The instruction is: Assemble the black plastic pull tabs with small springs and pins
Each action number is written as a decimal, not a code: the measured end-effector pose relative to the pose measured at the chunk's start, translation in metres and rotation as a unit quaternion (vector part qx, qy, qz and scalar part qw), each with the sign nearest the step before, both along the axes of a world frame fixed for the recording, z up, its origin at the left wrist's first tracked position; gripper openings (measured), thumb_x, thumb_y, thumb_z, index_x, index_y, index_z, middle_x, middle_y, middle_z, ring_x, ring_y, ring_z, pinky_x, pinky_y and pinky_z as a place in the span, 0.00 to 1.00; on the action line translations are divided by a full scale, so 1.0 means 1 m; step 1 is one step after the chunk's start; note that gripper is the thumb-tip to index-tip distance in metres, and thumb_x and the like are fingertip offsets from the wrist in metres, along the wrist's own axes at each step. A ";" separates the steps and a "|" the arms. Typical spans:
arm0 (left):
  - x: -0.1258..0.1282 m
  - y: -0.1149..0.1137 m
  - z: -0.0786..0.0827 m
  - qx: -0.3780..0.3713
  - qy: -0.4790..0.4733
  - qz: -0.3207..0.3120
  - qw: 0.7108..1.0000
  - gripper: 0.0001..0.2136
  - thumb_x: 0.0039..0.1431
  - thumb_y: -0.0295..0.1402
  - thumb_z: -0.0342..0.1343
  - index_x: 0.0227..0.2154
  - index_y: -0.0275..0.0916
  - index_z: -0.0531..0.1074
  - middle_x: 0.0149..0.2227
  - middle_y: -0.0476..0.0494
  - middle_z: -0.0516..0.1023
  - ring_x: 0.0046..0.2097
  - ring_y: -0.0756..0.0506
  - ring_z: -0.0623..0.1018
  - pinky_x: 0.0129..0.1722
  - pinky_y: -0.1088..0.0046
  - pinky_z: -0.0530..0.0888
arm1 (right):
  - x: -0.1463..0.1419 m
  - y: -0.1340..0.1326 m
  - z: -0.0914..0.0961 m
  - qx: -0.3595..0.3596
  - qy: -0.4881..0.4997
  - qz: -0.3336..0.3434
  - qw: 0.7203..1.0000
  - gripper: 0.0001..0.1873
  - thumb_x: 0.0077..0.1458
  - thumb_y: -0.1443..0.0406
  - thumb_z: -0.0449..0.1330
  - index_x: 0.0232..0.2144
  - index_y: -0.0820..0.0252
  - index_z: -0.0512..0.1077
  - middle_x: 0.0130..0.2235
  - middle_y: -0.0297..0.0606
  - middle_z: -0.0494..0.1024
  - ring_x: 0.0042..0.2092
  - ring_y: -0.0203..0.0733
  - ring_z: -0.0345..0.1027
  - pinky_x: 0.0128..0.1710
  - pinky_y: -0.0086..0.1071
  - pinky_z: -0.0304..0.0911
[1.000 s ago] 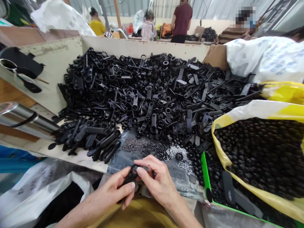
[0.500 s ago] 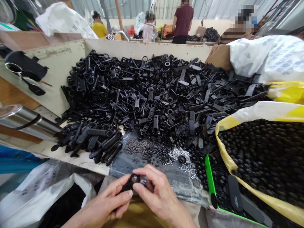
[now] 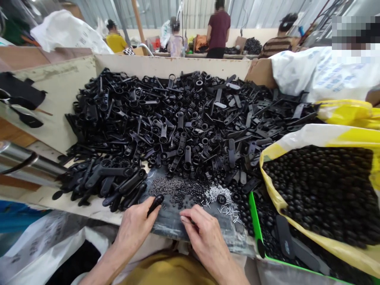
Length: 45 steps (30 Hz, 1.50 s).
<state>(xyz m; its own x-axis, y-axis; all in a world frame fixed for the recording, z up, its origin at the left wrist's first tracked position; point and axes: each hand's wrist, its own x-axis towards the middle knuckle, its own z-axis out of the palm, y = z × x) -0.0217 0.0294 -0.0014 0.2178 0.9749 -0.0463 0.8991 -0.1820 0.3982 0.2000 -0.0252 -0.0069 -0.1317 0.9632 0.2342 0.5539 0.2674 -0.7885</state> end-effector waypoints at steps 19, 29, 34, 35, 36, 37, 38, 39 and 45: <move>0.000 0.008 0.006 -0.021 0.022 -0.040 0.999 0.07 0.68 0.31 0.52 0.35 0.44 0.74 0.30 0.44 0.84 0.36 0.37 0.85 0.32 0.69 0.68 | -0.008 0.006 -0.011 0.039 -0.160 -0.022 0.986 0.21 0.77 0.58 0.46 0.39 0.55 0.75 0.35 0.37 0.78 0.32 0.40 0.78 0.31 0.30 0.66; -0.003 -0.003 0.007 -0.138 -0.277 0.041 0.950 0.15 0.69 0.45 0.52 0.37 0.40 0.76 0.35 0.46 0.82 0.38 0.43 0.78 0.38 0.72 0.72 | -0.024 0.021 0.005 -0.026 0.131 -0.045 0.990 0.08 0.65 0.64 0.62 0.35 0.56 0.81 0.33 0.34 0.79 0.29 0.37 0.67 0.29 0.29 0.60; 0.004 -0.004 0.003 -0.185 -0.428 0.103 0.879 0.15 0.60 0.47 0.60 0.33 0.38 0.75 0.25 0.53 0.72 0.27 0.50 0.67 0.28 0.76 0.66 | -0.039 0.033 0.002 -0.068 0.190 -0.056 0.978 0.08 0.60 0.62 0.64 0.34 0.57 0.84 0.28 0.32 0.78 0.26 0.35 0.63 0.28 0.28 0.58; 0.005 -0.003 0.003 -0.186 -0.433 0.114 0.875 0.16 0.59 0.47 0.60 0.32 0.38 0.75 0.23 0.55 0.68 0.25 0.51 0.63 0.25 0.77 0.63 | -0.041 0.034 0.000 -0.076 0.193 -0.059 0.976 0.08 0.60 0.62 0.65 0.34 0.57 0.84 0.27 0.32 0.78 0.26 0.35 0.63 0.27 0.28 0.57; 0.006 -0.003 0.004 -0.185 -0.435 0.121 0.873 0.16 0.58 0.48 0.61 0.31 0.38 0.75 0.21 0.57 0.64 0.24 0.51 0.60 0.24 0.77 0.61 | -0.042 0.034 -0.002 -0.084 0.196 -0.062 0.975 0.09 0.60 0.61 0.65 0.34 0.57 0.84 0.26 0.31 0.77 0.26 0.35 0.63 0.27 0.28 0.57; 0.007 -0.003 0.005 -0.185 -0.437 0.125 0.871 0.17 0.57 0.48 0.61 0.31 0.37 0.75 0.20 0.58 0.61 0.24 0.52 0.59 0.23 0.77 0.59 | -0.044 0.034 -0.003 -0.090 0.199 -0.066 0.974 0.09 0.60 0.61 0.65 0.34 0.57 0.84 0.26 0.31 0.77 0.26 0.35 0.63 0.27 0.28 0.57; 0.008 -0.003 0.007 -0.187 -0.442 0.127 0.868 0.17 0.56 0.49 0.62 0.31 0.37 0.75 0.20 0.58 0.60 0.23 0.52 0.58 0.23 0.77 0.58 | -0.045 0.033 -0.005 -0.094 0.203 -0.069 0.972 0.09 0.59 0.60 0.65 0.34 0.57 0.84 0.26 0.31 0.78 0.25 0.35 0.63 0.27 0.28 0.57; 0.009 -0.004 0.009 -0.191 -0.447 0.129 0.864 0.19 0.55 0.50 0.63 0.31 0.37 0.75 0.19 0.58 0.60 0.23 0.52 0.58 0.22 0.77 0.57 | -0.045 0.032 -0.007 -0.095 0.206 -0.070 0.971 0.09 0.59 0.60 0.65 0.34 0.57 0.85 0.26 0.31 0.78 0.25 0.35 0.63 0.27 0.28 0.57; 0.016 -0.008 0.015 -0.220 -0.484 0.155 0.833 0.25 0.48 0.58 0.66 0.27 0.38 0.71 0.18 0.59 0.58 0.21 0.54 0.56 0.22 0.77 0.55 | -0.046 0.029 -0.010 -0.056 0.214 -0.069 0.973 0.06 0.59 0.62 0.67 0.34 0.56 0.85 0.27 0.32 0.81 0.24 0.35 0.66 0.26 0.26 0.59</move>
<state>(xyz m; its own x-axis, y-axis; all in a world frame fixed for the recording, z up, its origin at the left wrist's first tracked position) -0.0058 0.0210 0.0135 0.1022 0.9263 -0.3625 0.0955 0.3536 0.9305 0.1538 0.0041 -0.0168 0.0870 0.9874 0.1320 0.1932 0.1132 -0.9746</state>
